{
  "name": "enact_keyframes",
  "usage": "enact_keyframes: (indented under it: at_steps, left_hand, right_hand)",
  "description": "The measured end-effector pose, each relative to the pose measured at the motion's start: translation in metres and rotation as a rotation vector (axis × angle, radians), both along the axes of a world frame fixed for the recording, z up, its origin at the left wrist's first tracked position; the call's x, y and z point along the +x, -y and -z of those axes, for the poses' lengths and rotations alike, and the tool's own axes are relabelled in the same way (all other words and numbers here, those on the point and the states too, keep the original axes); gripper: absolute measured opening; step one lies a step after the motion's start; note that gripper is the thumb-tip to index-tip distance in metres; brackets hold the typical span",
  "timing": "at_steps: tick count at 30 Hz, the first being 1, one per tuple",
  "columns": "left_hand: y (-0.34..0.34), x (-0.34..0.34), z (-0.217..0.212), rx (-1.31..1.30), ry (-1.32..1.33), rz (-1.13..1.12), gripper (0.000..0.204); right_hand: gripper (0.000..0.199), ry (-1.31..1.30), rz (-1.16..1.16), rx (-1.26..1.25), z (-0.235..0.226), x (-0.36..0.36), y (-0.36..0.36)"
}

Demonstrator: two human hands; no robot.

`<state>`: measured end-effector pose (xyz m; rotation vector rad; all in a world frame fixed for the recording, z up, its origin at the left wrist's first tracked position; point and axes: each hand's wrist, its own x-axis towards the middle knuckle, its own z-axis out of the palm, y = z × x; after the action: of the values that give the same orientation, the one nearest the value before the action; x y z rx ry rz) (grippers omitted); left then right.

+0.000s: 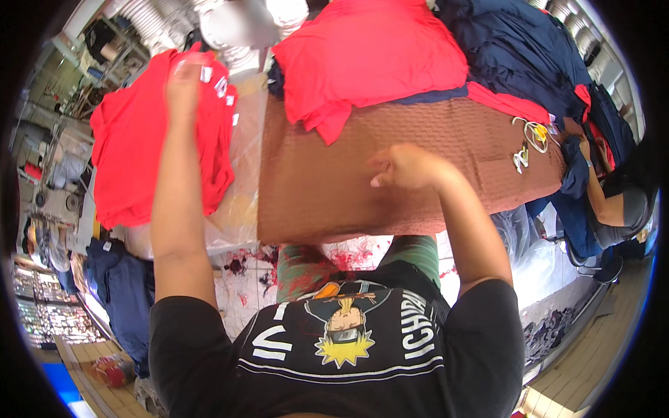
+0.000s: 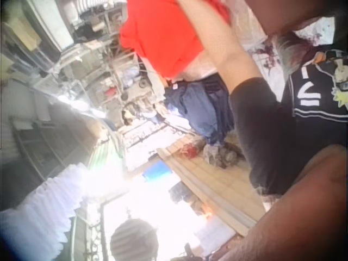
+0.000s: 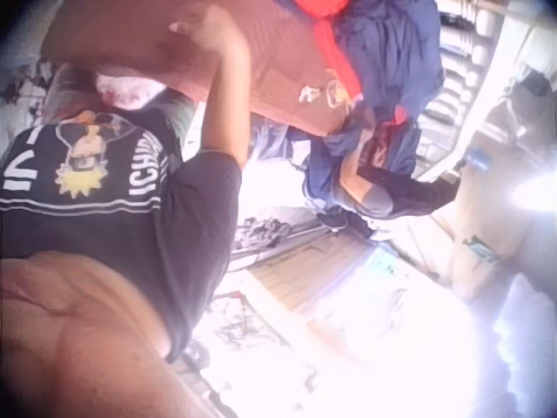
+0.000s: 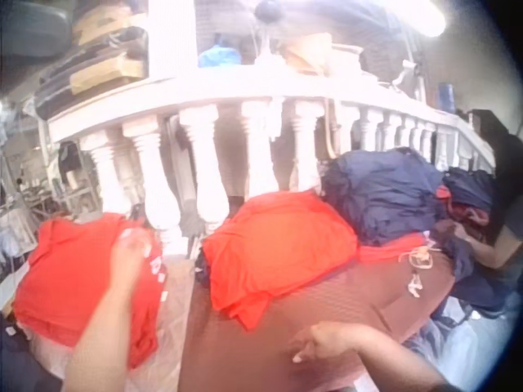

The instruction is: The person uses thread nippers to trim excess threads and loose fabric ends from the necklines and tags of several red shirts on a workspace.

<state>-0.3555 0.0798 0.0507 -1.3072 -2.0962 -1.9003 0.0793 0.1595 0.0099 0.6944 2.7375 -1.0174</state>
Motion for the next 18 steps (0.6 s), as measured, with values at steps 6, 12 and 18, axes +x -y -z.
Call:
enact_keyframes:
  at_steps: [6,12,18]
  left_hand:
    - [-0.135,0.048,0.120,-0.471,0.766,0.227,0.056]
    - [-0.128,-0.071,0.094,-0.606,-0.017,-0.139,0.058]
    - [-0.096,0.157,-0.038,0.361,0.106,0.467,0.019]
  right_hand:
    - [0.041,-0.141,0.077,-0.070,0.023,0.063,-0.013]
    - [0.036,-0.404,0.290,-0.046,0.038,0.113,-0.062]
    - [0.029,-0.599,0.902,0.292,0.068,0.182,-0.135]
